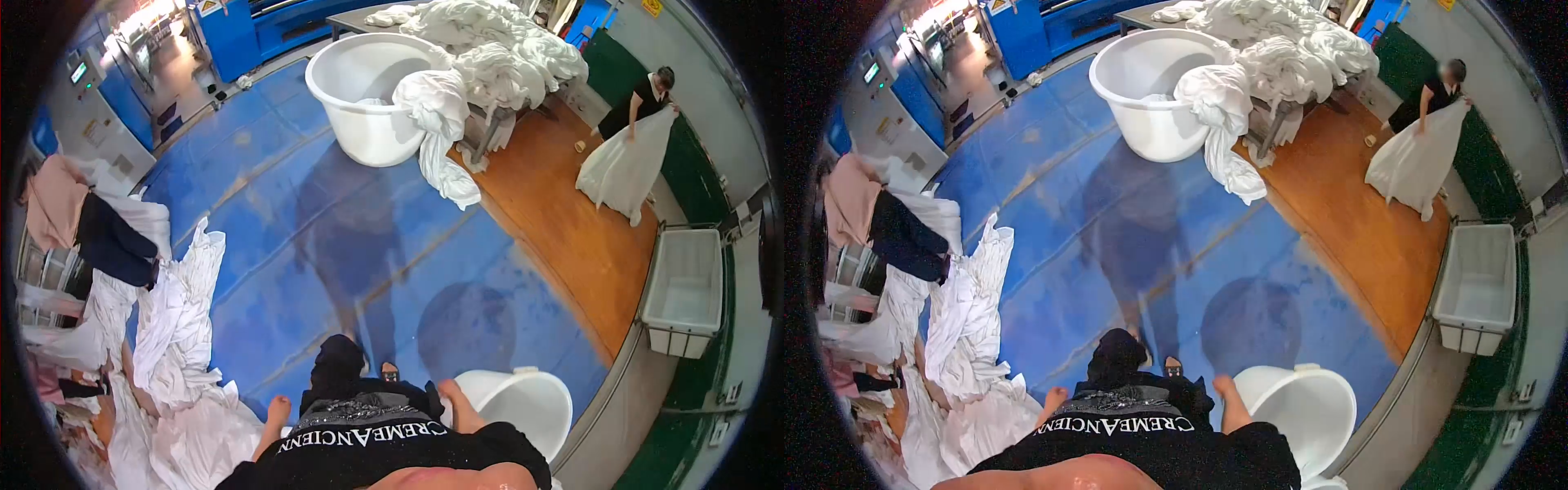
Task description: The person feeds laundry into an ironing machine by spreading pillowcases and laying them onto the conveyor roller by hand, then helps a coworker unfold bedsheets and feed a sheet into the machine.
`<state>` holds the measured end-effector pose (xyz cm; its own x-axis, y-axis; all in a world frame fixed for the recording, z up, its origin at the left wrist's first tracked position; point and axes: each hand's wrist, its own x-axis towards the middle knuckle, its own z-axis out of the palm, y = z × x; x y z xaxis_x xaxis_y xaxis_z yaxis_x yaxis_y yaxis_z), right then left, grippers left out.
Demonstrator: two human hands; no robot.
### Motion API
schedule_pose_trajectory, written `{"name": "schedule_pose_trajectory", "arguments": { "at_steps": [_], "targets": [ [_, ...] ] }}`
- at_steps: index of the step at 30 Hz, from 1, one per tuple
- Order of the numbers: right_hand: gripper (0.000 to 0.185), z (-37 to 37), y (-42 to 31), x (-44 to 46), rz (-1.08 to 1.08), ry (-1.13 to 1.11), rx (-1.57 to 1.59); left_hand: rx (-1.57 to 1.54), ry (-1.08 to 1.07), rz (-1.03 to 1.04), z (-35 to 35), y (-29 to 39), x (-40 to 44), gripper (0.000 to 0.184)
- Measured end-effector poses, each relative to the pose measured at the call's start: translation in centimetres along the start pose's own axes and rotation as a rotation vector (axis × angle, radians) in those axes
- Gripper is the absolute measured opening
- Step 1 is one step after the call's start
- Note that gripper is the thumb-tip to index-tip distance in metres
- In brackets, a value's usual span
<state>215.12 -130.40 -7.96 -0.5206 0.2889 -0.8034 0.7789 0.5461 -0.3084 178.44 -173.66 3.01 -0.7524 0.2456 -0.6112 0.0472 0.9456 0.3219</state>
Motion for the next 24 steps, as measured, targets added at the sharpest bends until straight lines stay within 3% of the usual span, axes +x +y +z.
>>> {"name": "schedule_pose_trajectory", "arguments": {
  "at_steps": [1, 2, 3, 4, 6, 8, 9, 11, 13, 14, 15, 17, 18, 19, 21, 23, 24],
  "targets": [
    [0.030, -4.5, -2.0, 1.0, -0.090, 0.165, -0.068, -0.167, 0.079, 0.051, 0.4, 2.3, 1.3, 0.023],
    [0.030, -8.7, -4.8, 2.1, 0.046, 0.397, 0.207, -0.335, 0.159, 0.100, 0.7, 4.6, 2.7, 0.021],
    [0.032, -12.0, -4.4, 6.9, -0.135, 0.129, -0.274, -0.425, 0.169, 0.134, -0.7, 8.6, 5.1, 0.021],
    [0.032, -16.6, -8.2, 7.1, 0.144, 0.398, 0.193, -0.515, 0.178, 0.167, -3.3, 14.1, 7.5, 0.022],
    [0.029, -21.8, -11.6, 12.2, 0.140, 0.671, 0.330, -0.551, 0.346, 0.507, -12.0, 27.3, 9.9, 0.026],
    [0.026, -27.4, -15.1, 15.2, 0.178, 0.527, 0.803, -0.594, 0.527, 0.911, -20.7, 38.1, 11.4, 0.029],
    [0.026, -28.3, -17.0, 17.0, 0.195, 0.538, 0.810, -0.567, 0.627, 1.101, -25.1, 42.4, 11.5, 0.030],
    [0.021, -28.6, -19.2, 22.0, -0.048, 0.260, 0.892, -0.601, 0.877, 1.549, -30.6, 46.1, 12.6, 0.036],
    [0.020, -33.2, -22.4, 21.7, -0.026, 0.186, 0.779, -0.508, 0.617, 2.038, -38.5, 49.9, 12.7, 0.045],
    [0.019, -35.3, -24.1, 21.5, -0.019, 0.112, 0.659, -0.793, 0.850, 2.022, -38.5, 52.4, 13.0, 0.052],
    [0.021, -35.6, -25.3, 22.4, 0.070, 0.201, 0.770, -1.063, 1.082, 1.968, -38.6, 54.5, 13.1, 0.058],
    [0.023, -36.8, -25.3, 24.7, 0.142, 0.362, 0.314, -0.951, 0.931, 1.868, -41.2, 55.0, 15.0, 0.056],
    [0.024, -36.8, -25.2, 25.6, 0.154, 0.412, 0.266, -1.096, 1.077, 1.986, -41.7, 56.8, 17.2, 0.051],
    [0.024, -37.3, -25.0, 26.7, 0.160, 0.464, 0.209, -1.086, 1.074, 1.986, -42.0, 57.3, 19.0, 0.051],
    [0.024, -38.6, -25.2, 29.3, 0.218, 0.197, 0.149, -1.066, 0.910, 1.799, -43.0, 57.8, 23.0, 0.051],
    [0.024, -40.4, -27.3, 32.0, 0.313, -0.013, 0.177, -1.028, 0.973, 1.881, -45.8, 59.1, 27.9, 0.050],
    [0.024, -41.1, -27.8, 34.4, 0.305, -0.007, 0.184, -0.878, 0.741, 1.833, -48.1, 59.1, 29.7, 0.058]
  ]
}}
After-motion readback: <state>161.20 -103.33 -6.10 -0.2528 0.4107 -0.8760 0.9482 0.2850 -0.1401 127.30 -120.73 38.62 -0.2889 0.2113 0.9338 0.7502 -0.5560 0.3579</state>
